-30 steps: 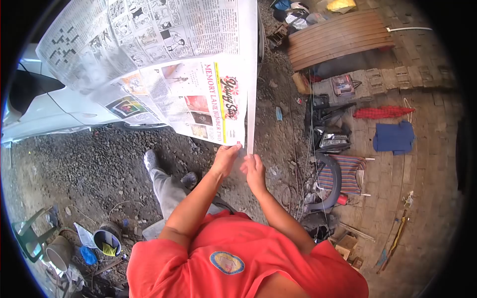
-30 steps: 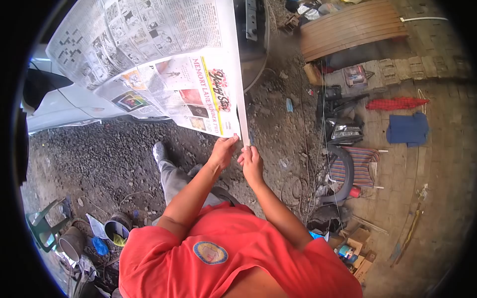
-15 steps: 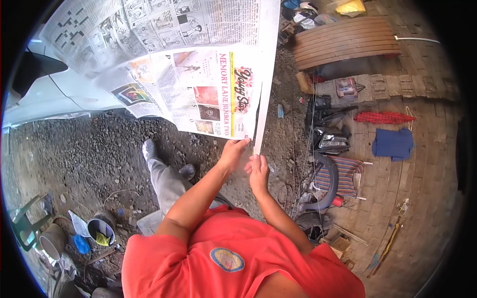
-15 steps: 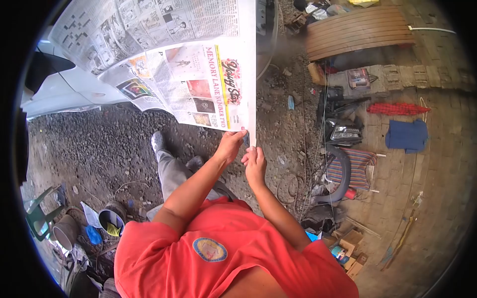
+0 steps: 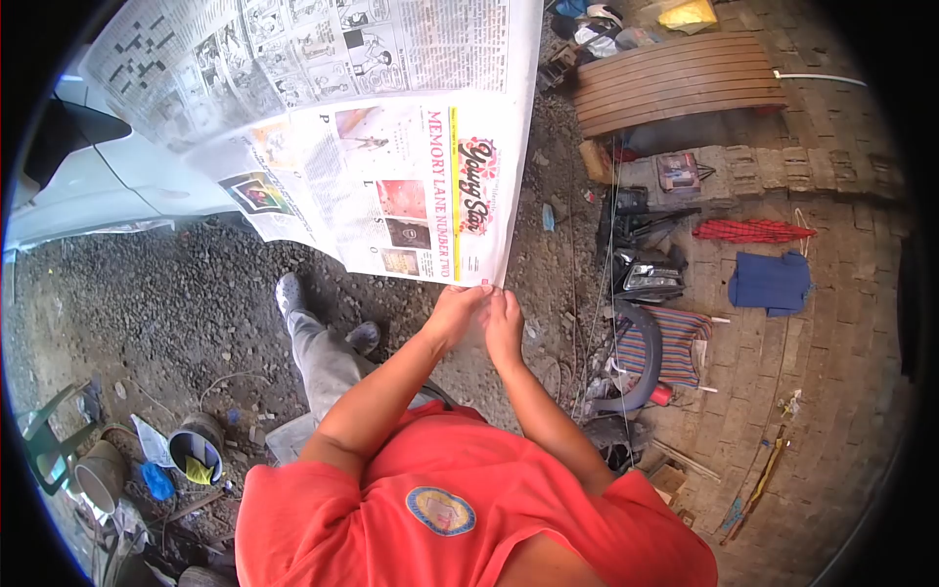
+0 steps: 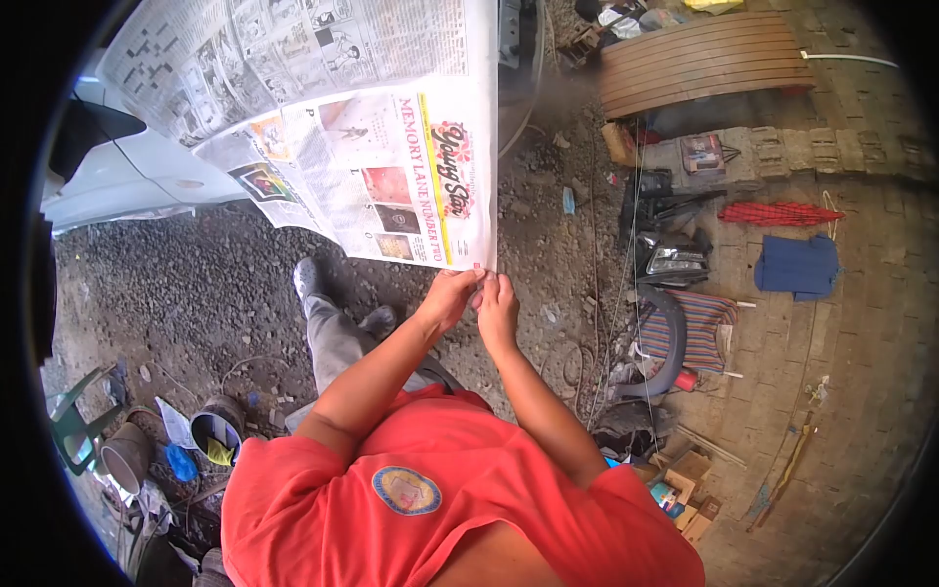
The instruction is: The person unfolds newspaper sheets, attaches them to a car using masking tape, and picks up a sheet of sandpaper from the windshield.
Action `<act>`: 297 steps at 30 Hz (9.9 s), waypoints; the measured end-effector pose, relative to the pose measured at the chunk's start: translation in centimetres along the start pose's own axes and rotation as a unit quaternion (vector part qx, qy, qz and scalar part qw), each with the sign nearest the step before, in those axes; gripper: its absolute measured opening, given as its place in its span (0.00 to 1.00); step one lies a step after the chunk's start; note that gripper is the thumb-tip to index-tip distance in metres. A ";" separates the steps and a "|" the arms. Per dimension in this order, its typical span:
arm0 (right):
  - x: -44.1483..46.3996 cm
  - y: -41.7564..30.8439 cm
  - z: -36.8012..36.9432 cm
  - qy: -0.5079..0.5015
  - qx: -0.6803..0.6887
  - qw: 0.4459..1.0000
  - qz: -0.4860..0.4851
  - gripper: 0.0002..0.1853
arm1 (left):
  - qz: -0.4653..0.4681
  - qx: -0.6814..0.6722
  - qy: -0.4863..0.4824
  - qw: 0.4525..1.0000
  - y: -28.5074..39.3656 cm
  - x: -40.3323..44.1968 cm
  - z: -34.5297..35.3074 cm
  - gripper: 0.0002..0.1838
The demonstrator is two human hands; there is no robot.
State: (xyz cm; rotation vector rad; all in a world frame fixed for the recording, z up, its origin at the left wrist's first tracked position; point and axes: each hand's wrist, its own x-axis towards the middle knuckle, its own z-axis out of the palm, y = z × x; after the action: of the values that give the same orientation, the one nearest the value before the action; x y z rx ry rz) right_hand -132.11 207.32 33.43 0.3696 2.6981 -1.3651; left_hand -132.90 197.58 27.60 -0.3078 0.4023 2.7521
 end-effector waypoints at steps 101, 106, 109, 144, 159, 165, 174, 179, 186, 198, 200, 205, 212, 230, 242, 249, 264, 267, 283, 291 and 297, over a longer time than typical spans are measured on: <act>-6.2 -13.2 -31.8 -0.035 -0.283 0.912 -0.294 0.10 | 0.252 0.952 -0.171 0.037 33.0 -17.0 33.4 0.08; -9.0 -26.6 -39.0 0.134 -0.518 0.757 -0.375 0.10 | 0.266 0.893 -0.155 0.329 25.4 -17.8 23.6 0.12; -7.3 -30.0 -40.2 0.144 -0.541 0.734 -0.383 0.08 | 0.291 0.848 -0.111 0.430 22.0 -17.7 18.9 0.14; -18.3 -66.5 10.9 0.037 -0.485 0.519 -0.703 0.07 | 0.195 0.584 0.270 0.741 50.1 -47.4 -12.9 0.05; -11.4 -72.3 20.2 -0.010 -0.379 0.552 -0.743 0.08 | 0.217 0.664 0.353 0.623 64.0 -52.2 -12.1 0.06; -9.6 -72.1 23.2 -0.048 -0.334 0.629 -0.700 0.07 | 0.155 0.563 0.444 0.679 72.4 -59.2 -15.3 0.08; -12.5 -69.0 29.1 -0.100 -0.306 0.766 -0.556 0.08 | 0.196 0.590 0.382 0.684 93.1 -65.9 -10.2 0.07; -19.9 -65.2 34.4 -0.099 -0.248 0.888 -0.373 0.07 | 0.066 0.773 0.382 0.502 107.1 -64.9 -7.3 0.12; -30.7 -59.8 42.0 -0.077 -0.135 0.970 -0.188 0.07 | 0.101 0.886 0.227 0.392 120.4 -65.1 -1.2 0.17; -35.0 -50.8 68.6 0.084 0.186 0.923 -0.325 0.11 | 0.318 0.942 -0.022 -0.104 123.7 -46.8 23.7 0.09; -36.2 -52.2 71.2 0.033 0.275 0.937 -0.213 0.11 | 0.392 0.871 -0.066 -0.291 118.5 -41.4 26.6 0.10; -38.7 -53.9 76.6 -0.052 0.431 0.898 -0.073 0.11 | 0.496 0.706 -0.160 -0.479 93.6 -32.5 27.7 0.09; -38.1 -56.8 92.9 -0.081 0.710 0.697 0.056 0.09 | 0.332 0.606 -0.607 -0.393 69.8 -20.0 9.0 0.05; -32.8 -63.4 106.7 -0.111 0.839 0.521 0.110 0.18 | -0.053 0.495 -0.659 -0.563 61.7 -16.1 -16.0 0.08; -33.5 -62.8 104.6 -0.065 0.808 0.578 0.089 0.19 | -0.063 0.510 -0.655 -0.555 59.3 -17.0 -15.3 0.15; -33.5 -62.7 104.7 -0.072 0.853 0.491 0.163 0.18 | -0.067 0.518 -0.658 -0.543 59.3 -16.2 -16.0 0.16; -34.3 -62.0 106.7 -0.037 0.829 0.552 0.082 0.19 | -0.059 0.498 -0.646 -0.576 59.2 -16.3 -16.9 0.18; -34.4 -61.5 106.8 -0.046 0.836 0.543 0.059 0.19 | -0.063 0.521 -0.635 -0.567 59.6 -17.0 -17.3 0.18; -33.8 -60.2 108.2 -0.067 0.839 0.540 -0.014 0.19 | -0.016 0.489 -0.607 -0.627 59.9 -16.7 -17.5 0.20; -33.7 -60.1 108.2 -0.082 0.848 0.523 -0.025 0.20 | -0.004 0.479 -0.615 -0.627 60.0 -16.7 -17.7 0.21; -33.8 -61.4 107.9 -0.068 0.858 0.508 0.005 0.19 | -0.003 0.468 -0.639 -0.611 59.7 -17.5 -18.1 0.21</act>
State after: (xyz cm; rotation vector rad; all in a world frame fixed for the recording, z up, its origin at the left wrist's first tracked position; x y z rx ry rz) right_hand -117.86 79.82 23.64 0.2411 0.1956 -3.1611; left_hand -135.48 132.89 29.37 -2.4642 -0.8302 1.9004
